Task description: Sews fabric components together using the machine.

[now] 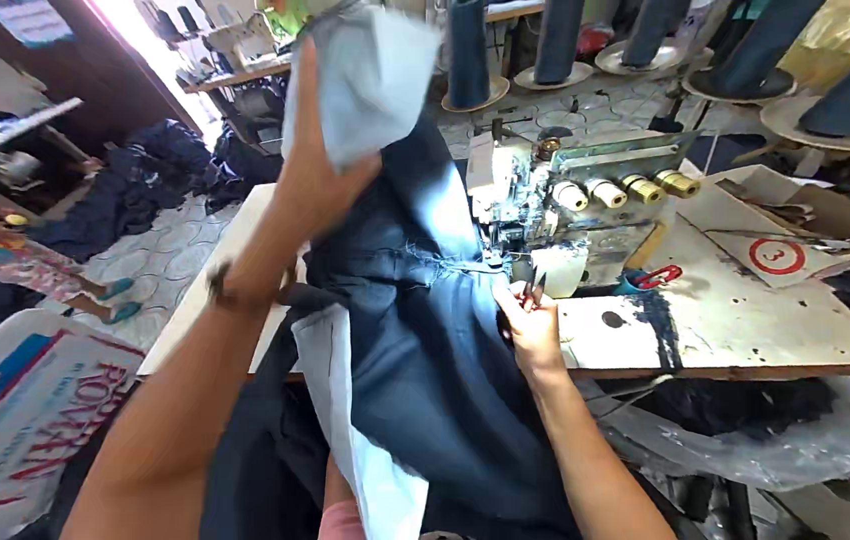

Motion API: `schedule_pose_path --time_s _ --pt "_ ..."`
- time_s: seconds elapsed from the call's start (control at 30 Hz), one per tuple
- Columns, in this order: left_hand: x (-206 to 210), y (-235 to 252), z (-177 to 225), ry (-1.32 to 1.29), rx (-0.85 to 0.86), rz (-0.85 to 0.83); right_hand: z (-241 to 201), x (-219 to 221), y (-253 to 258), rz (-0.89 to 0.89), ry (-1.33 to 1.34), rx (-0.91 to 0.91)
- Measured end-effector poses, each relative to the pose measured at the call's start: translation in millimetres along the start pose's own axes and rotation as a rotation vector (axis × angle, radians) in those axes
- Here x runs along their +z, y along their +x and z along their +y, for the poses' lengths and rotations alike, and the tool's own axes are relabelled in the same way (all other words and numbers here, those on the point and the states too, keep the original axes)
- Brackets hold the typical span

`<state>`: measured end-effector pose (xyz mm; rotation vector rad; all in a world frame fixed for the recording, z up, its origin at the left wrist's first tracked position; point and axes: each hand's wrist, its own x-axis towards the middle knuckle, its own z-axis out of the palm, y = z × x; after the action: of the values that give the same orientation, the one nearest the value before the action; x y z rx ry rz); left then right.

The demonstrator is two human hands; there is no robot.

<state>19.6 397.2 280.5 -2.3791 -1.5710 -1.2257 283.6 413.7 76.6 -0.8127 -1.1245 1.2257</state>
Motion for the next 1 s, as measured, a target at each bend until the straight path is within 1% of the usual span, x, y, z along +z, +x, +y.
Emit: schedule_pose_path --time_s 0.03,0.07,0.1,0.13,0.17,0.2,0.23,0.27,0.3,0.33,0.37,0.43,0.5,0.53,0.6,0.63,0.67,0.7,0.73,0.77,0.8,0.83,0.87,0.9,0.93,0.97,1.0 --pt "8.9 -54.0 30.6 -0.083 -0.019 -0.104 -0.9 -0.1 -0.4 -0.004 0.019 0.031" --pt "21.9 -114.2 55.9 -0.225 -0.099 -0.293 -1.3 -0.7 -0.4 -0.015 0.044 0.057" --pt "36.3 -169.5 70.2 -0.325 -0.207 -0.6 -1.2 -1.9 -0.1 -0.032 0.065 0.069" --pt "55.7 -215.1 68.7 -0.383 -0.346 -0.885 -0.1 -3.4 0.8 -0.053 0.088 0.067" --pt "79.9 -253.0 55.1 -0.382 -0.512 -1.034 1.6 -5.5 2.1 -0.078 0.108 0.052" --pt "104.4 -281.9 40.0 -0.347 -0.702 -0.998 3.8 -8.1 2.6 -0.1 0.125 0.035" --pt "126.5 -300.4 30.1 -0.349 -0.911 -0.801 5.8 -9.4 2.4 -0.116 0.142 0.022" --pt "145.1 -307.4 27.4 -0.441 -1.093 -0.531 7.1 -7.9 1.4 -0.127 0.155 0.009" --pt "161.2 -306.5 29.7 -0.602 -1.209 -0.268 7.3 -4.9 -0.3 -0.131 0.167 -0.002" --pt "174.1 -299.8 37.1 -0.774 -1.265 -0.072 7.2 -2.8 -1.2 -0.13 0.173 -0.021" --pt "182.0 -290.9 45.4 -0.916 -1.277 0.011 6.9 -2.6 -1.6 -0.133 0.161 -0.044" --pt "180.2 -273.3 54.7 -1.097 -1.281 0.007 5.7 -7.1 -0.4 -0.155 0.119 -0.072" --pt "168.2 -266.3 47.3 -1.082 -1.327 0.004 1.1 -18.0 3.7 -0.21 0.065 -0.07" --pt "161.6 -273.7 37.7 -1.019 -1.327 -0.058 -2.0 -24.5 5.7 -0.26 0.033 -0.058" --pt "156.3 -301.4 17.9 -0.871 -1.295 -0.303 -7.7 -33.5 7.5 -0.361 0.003 -0.015" --pt "161.1 -315.8 12.5 -0.832 -1.329 -0.362 -10.4 -34.4 6.0 -0.405 0.004 0.023" --pt "171.1 -325.5 10.4 -0.828 -1.391 -0.316 -12.4 -33.8 3.2 -0.439 0.007 0.068" --pt "182.8 -328.2 11.4 -0.853 -1.426 -0.203 -13.7 -32.4 -0.7 -0.455 0.004 0.111" --pt "192.2 -323.6 15.1 -0.917 -1.407 -0.072 -14.7 -31.0 -5.5 -0.459 -0.002 0.144" --pt "196.1 -313.2 20.8 -0.98 -1.348 0.006 -16.1 -30.0 -9.0 -0.45 -0.006 0.167" --pt "192.1 -299.7 29.0 -1.02 -1.273 0.002 -19.0 -31.3 -10.7 -0.443 -0.013 0.181" --pt "179.0 -288.7 38.1 -1.022 -1.203 -0.052 -22.8 -34.5 -11.9 -0.441 -0.029 0.188" --pt "157.2 -281.7 47.1 -0.973 -1.174 -0.133 -27.0 -39.2 -13.7 -0.446 -0.062 0.191" --pt "126.7 -277.5 55.1 -0.856 -1.173 -0.221 -30.7 -44.4 -16.3 -0.451 -0.105 0.186" --pt "91.5 -273.0 56.7 -0.69 -1.172 -0.27 -31.4 -49.2 -17.8 -0.456 -0.132 0.173" --pt "56.2 -263.1 54.4 -0.54 -1.137 -0.209 -28.7 -51.3 -17.7 -0.46 -0.125 0.153" --pt "25.3 -248.9 48.2 -0.472 -1.066 -0.033 -25.5 -49.8 -19.3 -0.46 -0.094 0.142"
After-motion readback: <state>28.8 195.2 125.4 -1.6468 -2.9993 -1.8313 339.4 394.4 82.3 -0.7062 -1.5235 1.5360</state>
